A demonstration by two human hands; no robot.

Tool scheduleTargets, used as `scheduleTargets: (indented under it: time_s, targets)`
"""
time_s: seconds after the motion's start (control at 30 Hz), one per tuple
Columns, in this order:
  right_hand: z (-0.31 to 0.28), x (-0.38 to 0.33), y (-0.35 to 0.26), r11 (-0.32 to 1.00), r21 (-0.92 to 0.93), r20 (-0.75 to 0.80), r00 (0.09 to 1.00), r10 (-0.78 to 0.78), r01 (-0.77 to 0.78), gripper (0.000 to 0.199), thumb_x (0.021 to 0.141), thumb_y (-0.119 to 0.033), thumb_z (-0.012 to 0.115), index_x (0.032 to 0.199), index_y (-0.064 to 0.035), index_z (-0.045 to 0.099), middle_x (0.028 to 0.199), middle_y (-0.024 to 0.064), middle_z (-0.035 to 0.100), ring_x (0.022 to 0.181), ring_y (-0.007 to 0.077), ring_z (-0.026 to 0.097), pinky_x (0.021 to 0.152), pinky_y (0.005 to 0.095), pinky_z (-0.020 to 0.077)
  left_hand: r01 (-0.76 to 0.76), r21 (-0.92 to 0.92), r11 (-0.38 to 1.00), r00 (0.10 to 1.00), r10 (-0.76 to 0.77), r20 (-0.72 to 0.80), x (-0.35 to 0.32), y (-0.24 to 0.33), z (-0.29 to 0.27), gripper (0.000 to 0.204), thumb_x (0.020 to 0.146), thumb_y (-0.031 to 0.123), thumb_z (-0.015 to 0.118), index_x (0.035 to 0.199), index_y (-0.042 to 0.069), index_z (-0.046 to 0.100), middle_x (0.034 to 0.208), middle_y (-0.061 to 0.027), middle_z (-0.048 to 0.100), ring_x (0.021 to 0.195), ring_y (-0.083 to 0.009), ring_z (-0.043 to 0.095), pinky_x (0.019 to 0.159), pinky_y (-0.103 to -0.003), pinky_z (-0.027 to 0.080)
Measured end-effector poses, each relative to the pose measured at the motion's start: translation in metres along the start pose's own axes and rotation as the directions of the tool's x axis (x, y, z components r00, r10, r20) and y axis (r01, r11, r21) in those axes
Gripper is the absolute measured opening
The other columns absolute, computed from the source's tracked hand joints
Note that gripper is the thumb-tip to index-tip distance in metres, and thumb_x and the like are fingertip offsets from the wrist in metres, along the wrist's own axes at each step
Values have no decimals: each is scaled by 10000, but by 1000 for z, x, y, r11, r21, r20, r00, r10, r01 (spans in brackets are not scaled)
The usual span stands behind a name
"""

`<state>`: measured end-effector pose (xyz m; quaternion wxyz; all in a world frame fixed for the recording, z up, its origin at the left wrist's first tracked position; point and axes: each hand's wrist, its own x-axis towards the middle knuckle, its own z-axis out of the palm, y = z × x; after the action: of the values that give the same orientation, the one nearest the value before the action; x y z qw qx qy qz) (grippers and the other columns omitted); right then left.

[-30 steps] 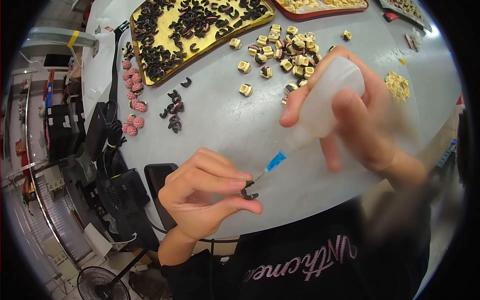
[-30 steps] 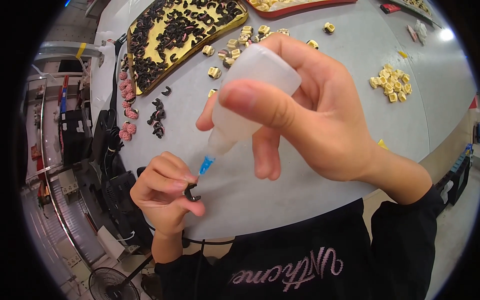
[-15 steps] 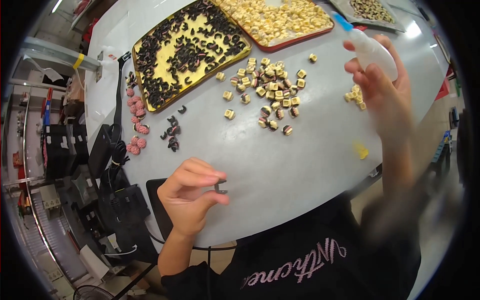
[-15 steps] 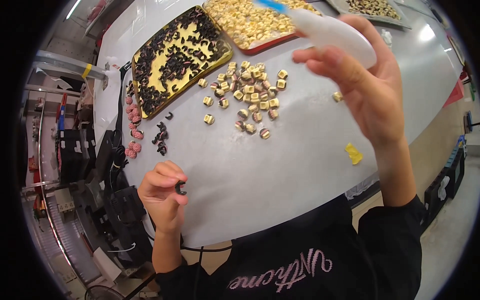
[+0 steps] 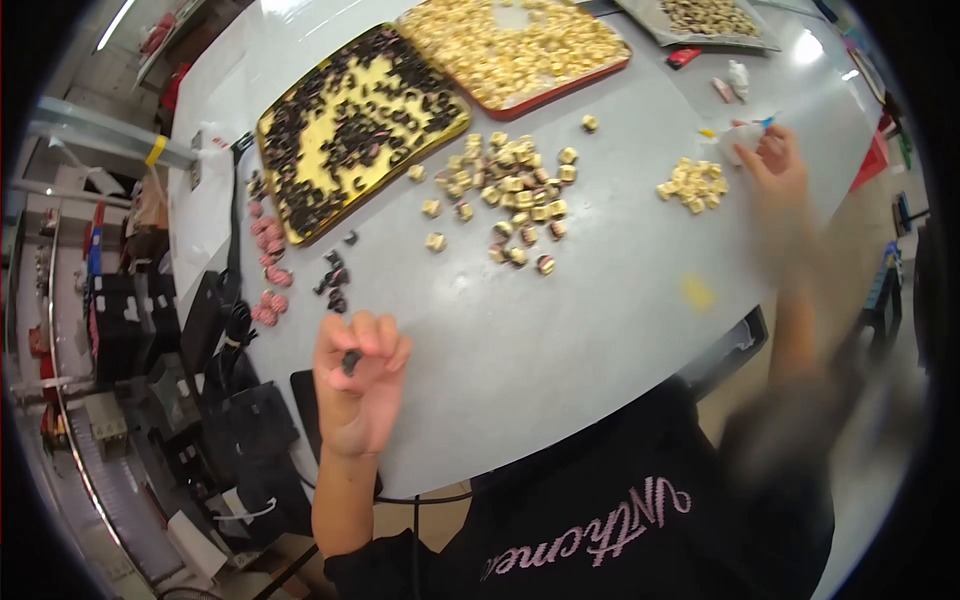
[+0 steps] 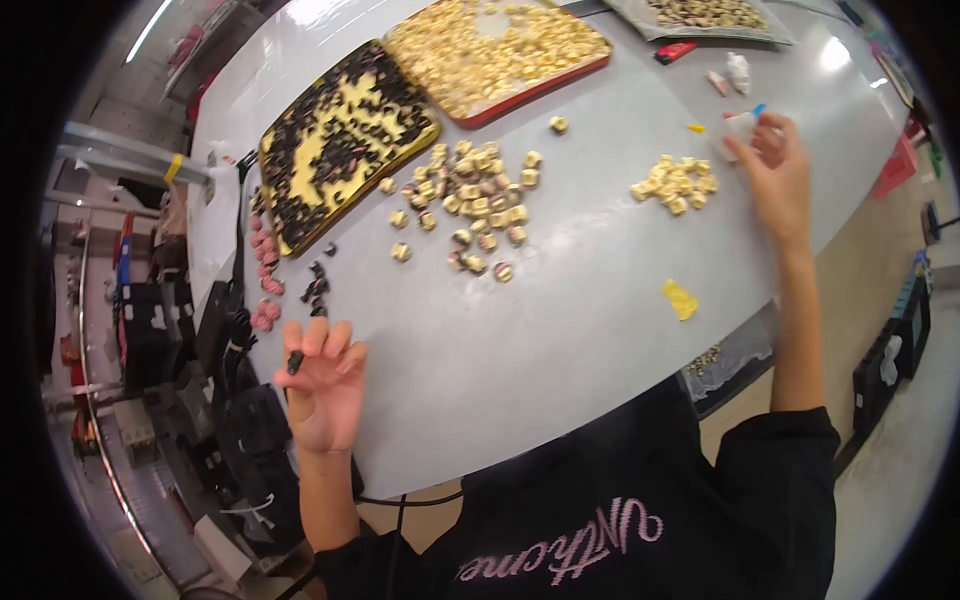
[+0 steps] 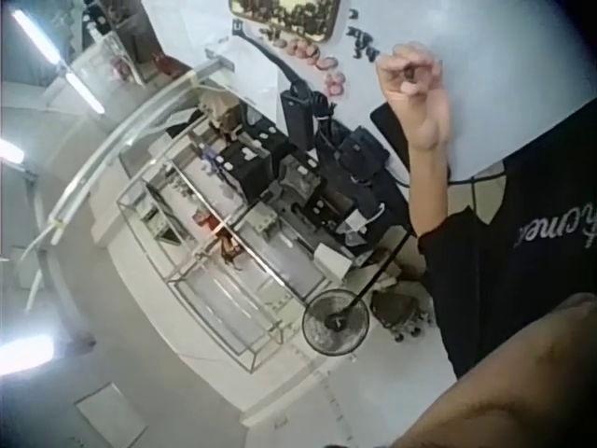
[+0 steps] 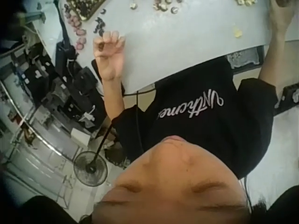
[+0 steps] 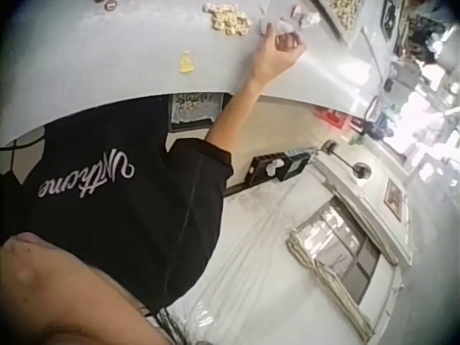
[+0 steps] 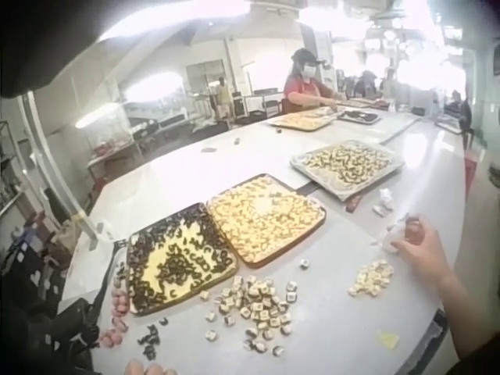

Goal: Applying glue to small gold-colored components and attaching them to black plastic toy pieces at a factory workbench.

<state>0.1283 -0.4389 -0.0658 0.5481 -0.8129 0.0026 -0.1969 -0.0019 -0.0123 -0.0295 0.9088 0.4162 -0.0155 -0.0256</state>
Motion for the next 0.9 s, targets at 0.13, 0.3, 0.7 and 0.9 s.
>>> scheduleTargets:
  time_s: [0.13,0.3,0.7,0.9]
  targets:
    - [7,-4,1,1000,-14,-61,998,11,-12,328,797,-30,634,1082,-31,472,964,97,600,943,164,567,836,264,453,-39,105,994,999,39,7,-7,4,5,408,709,369,736,902,135,462,852,24,465,751,-101,366,636,-238,308]
    - [14,-36,-51,757,-533,-75,870,-487,378,298,708,-31,711,952,-24,539,908,73,556,754,177,533,680,270,445,-49,199,979,994,66,-81,-8,6,0,409,713,337,748,886,120,446,849,17,459,752,-108,374,641,-246,304]
    - [41,-73,-65,891,-351,197,953,-230,288,186,692,47,678,842,-13,584,842,83,582,720,205,591,659,293,481,-34,337,941,999,41,-14,-5,0,8,370,689,263,765,845,87,479,825,-13,492,718,-119,410,637,-246,322]
    - [72,-93,-114,817,-197,161,840,-519,542,205,672,72,680,849,0,605,862,104,614,735,213,621,628,273,499,0,308,952,1000,-7,20,-9,-4,5,284,671,97,759,835,47,532,839,-76,549,777,-166,516,689,-272,398]
